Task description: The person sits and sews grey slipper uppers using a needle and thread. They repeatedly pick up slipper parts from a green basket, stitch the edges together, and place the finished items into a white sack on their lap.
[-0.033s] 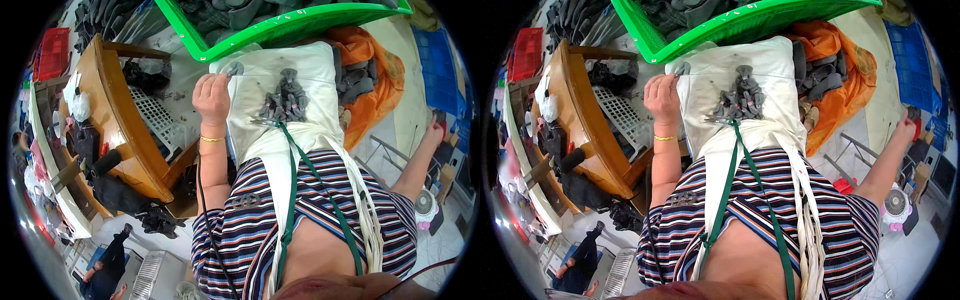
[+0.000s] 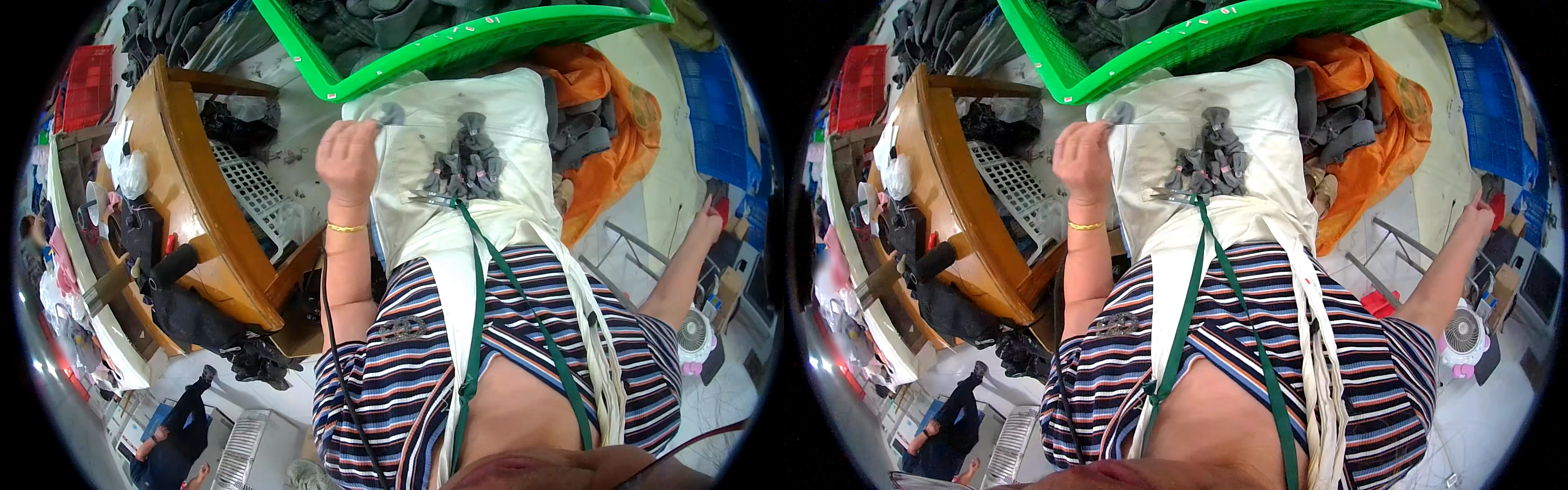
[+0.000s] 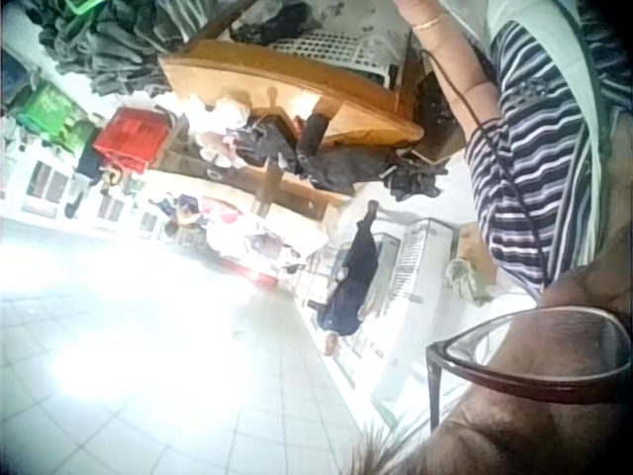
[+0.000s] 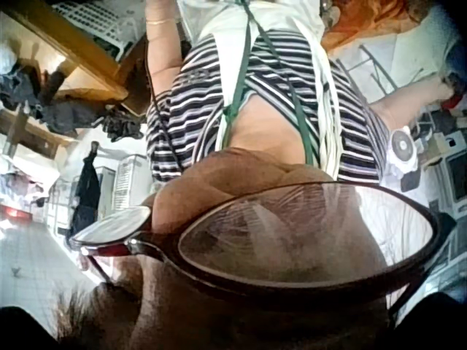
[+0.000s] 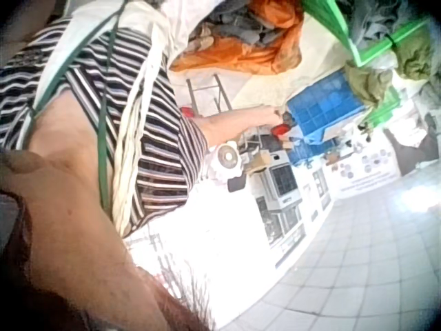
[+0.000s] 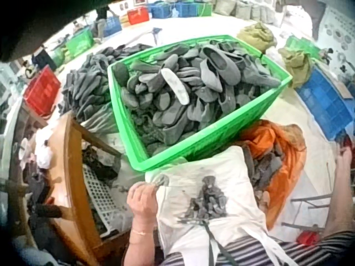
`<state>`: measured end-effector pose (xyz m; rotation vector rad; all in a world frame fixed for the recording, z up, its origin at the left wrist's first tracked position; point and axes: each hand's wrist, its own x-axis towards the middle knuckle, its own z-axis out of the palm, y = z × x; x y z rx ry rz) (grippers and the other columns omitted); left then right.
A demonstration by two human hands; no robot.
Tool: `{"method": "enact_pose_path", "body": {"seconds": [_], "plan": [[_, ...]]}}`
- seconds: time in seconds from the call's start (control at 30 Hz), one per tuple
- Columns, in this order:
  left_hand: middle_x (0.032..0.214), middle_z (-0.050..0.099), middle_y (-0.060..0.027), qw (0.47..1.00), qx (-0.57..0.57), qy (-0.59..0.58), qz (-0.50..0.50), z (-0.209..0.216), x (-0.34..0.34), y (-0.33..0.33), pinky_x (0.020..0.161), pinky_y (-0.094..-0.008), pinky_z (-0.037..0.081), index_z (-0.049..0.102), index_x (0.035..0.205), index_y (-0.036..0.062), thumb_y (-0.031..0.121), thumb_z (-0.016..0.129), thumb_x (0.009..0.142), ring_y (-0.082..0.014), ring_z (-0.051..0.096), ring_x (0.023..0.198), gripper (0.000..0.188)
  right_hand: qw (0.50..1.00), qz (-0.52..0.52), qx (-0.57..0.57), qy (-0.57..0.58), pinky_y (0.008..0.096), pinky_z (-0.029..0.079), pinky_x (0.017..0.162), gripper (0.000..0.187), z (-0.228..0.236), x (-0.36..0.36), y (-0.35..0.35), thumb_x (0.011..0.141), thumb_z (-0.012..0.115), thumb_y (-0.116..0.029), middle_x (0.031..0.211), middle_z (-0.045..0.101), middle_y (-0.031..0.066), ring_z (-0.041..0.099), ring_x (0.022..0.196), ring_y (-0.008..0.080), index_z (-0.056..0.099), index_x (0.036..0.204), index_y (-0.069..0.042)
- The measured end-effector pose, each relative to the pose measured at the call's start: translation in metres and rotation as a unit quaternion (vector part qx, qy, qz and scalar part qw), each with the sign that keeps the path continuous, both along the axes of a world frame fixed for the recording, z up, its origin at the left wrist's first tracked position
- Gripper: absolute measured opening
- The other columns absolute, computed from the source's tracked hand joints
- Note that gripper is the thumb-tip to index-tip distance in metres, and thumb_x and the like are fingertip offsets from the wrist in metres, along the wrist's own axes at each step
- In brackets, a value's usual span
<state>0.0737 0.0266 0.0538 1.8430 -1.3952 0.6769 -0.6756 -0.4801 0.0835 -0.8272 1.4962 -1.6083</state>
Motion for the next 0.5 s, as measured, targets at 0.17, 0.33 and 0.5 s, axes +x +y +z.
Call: {"method": "enact_pose_path", "body": {"seconds": [0.17,0.33,0.5], "plan": [[0.086,0.067,-0.0050,1.000,-0.021,0.019,-0.011,0.001,-0.020,-0.026,0.073,-0.0351,0.055,0.069,0.094,0.0084,0.003,0.078,0.075,-0.0251,0.066,0.082,0.022,0.989,-0.036,0.014,0.143,0.0426,0.059,0.077,0.019,-0.059,0.006,0.044,0.083,0.052,0.002,0.088,0.060,0.0179,0.064,0.077,0.0270,0.062,0.098,0.008],[0.086,0.066,-0.0059,0.997,-0.012,0.053,-0.046,0.008,-0.025,-0.033,0.071,-0.0351,0.053,0.069,0.093,0.0073,0.004,0.079,0.077,-0.0253,0.064,0.080,0.020,0.949,0.263,0.083,0.152,0.0315,0.056,0.075,0.034,-0.090,0.228,0.136,0.092,0.061,-0.010,0.095,0.064,0.0089,0.065,0.077,0.0190,0.054,0.124,-0.003],[0.081,0.064,-0.0097,0.947,0.061,0.265,-0.172,0.012,-0.040,-0.049,0.065,-0.0377,0.048,0.067,0.092,0.0049,0.006,0.078,0.076,-0.0274,0.059,0.071,0.020,0.800,0.557,0.000,0.224,0.0279,0.050,0.084,0.028,-0.044,0.437,0.253,0.090,0.069,-0.012,0.104,0.063,0.0031,0.061,0.093,0.0131,0.063,0.115,-0.003]]}}
